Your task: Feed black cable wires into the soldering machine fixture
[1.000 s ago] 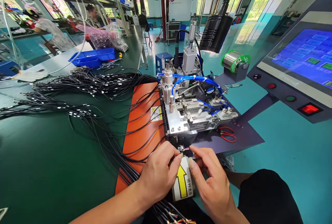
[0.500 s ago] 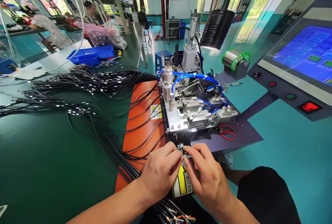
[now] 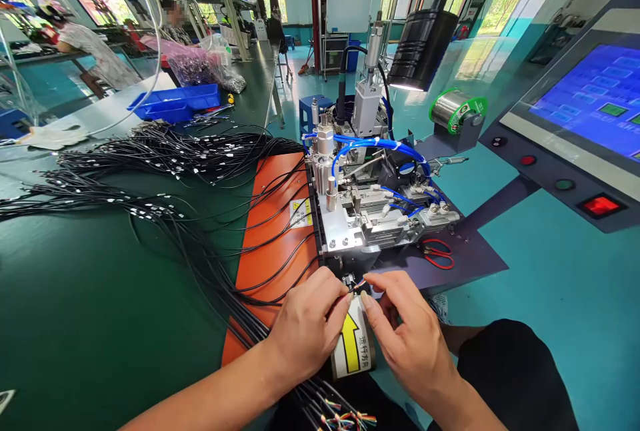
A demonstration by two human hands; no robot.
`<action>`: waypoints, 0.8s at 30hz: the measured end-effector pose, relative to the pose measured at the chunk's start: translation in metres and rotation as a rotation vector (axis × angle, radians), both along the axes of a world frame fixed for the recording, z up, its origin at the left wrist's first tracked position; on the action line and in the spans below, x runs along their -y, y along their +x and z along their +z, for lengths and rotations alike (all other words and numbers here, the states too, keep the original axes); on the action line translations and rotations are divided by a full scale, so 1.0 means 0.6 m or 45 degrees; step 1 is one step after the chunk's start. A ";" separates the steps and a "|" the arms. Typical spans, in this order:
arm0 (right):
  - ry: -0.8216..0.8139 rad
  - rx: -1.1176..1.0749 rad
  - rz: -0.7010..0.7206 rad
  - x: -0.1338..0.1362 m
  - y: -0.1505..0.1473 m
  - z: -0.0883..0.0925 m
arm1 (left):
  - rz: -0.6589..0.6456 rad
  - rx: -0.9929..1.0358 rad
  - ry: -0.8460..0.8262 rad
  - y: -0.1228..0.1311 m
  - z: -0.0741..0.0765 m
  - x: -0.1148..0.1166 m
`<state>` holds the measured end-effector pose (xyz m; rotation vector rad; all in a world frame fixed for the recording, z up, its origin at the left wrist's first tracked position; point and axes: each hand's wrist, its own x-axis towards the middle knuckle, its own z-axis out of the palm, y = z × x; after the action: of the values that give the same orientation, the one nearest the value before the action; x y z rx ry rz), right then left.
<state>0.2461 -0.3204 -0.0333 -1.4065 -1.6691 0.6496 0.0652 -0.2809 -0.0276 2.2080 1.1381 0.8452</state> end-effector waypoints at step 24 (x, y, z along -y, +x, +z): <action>0.215 0.274 0.111 0.025 -0.009 -0.018 | 0.074 -0.060 0.054 0.001 -0.003 0.001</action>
<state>0.2405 -0.3355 -0.0438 -1.3250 -1.9153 0.4049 0.0661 -0.2818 -0.0296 2.2503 1.2222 0.8528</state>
